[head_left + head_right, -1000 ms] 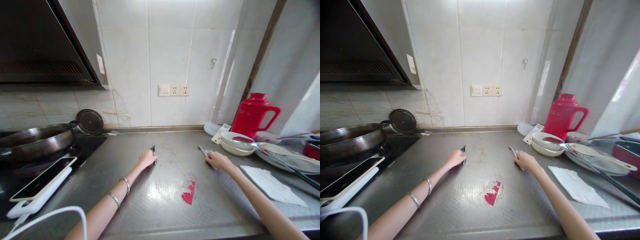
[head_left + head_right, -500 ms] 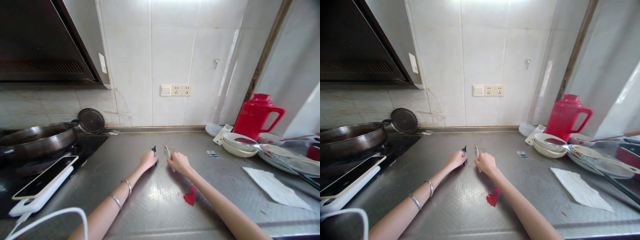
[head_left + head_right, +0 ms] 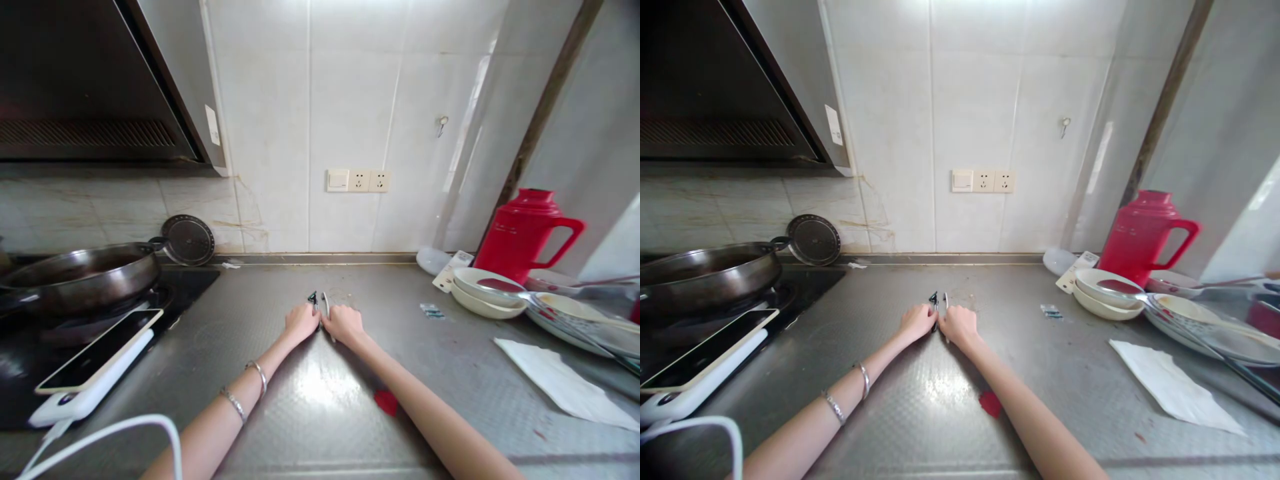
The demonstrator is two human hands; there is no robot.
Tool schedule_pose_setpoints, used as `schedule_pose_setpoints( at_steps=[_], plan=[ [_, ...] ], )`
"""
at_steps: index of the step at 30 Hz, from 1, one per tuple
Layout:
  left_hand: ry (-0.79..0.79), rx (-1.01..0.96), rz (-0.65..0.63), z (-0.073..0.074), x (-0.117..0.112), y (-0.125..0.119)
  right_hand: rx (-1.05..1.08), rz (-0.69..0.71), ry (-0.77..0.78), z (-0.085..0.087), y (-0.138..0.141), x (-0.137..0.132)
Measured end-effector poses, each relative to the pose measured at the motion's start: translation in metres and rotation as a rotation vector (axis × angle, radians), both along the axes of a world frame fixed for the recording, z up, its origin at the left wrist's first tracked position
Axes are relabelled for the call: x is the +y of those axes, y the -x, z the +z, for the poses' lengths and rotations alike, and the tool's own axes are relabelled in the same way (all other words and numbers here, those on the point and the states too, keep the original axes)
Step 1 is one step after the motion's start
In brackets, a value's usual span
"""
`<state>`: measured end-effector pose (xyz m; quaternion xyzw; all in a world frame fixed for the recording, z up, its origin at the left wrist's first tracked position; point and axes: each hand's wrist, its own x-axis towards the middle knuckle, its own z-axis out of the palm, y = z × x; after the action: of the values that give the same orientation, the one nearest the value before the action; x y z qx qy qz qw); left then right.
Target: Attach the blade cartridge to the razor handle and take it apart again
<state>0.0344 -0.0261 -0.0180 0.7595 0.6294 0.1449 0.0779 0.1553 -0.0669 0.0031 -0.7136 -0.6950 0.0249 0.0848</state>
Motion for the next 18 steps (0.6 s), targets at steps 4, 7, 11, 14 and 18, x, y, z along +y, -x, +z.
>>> schedule_pose_setpoints(
  at_steps=[4,7,11,14,18],
  plan=[
    [-0.005,-0.002,0.000,0.000,-0.001,0.001,0.013,0.004,-0.029,-0.001,-0.007,0.003],
    [-0.019,-0.007,-0.020,-0.001,-0.002,0.003,0.064,0.000,-0.082,0.004,-0.029,0.007],
    [-0.019,-0.013,-0.034,-0.001,-0.004,0.005,0.178,0.071,-0.246,0.011,-0.096,0.013],
    [-0.030,-0.014,-0.032,0.001,-0.004,0.005,0.191,0.138,-0.393,0.009,-0.164,0.013],
    [-0.013,-0.015,-0.009,0.004,-0.004,0.004,0.155,0.047,-0.414,-0.007,-0.247,0.002]
  ],
)
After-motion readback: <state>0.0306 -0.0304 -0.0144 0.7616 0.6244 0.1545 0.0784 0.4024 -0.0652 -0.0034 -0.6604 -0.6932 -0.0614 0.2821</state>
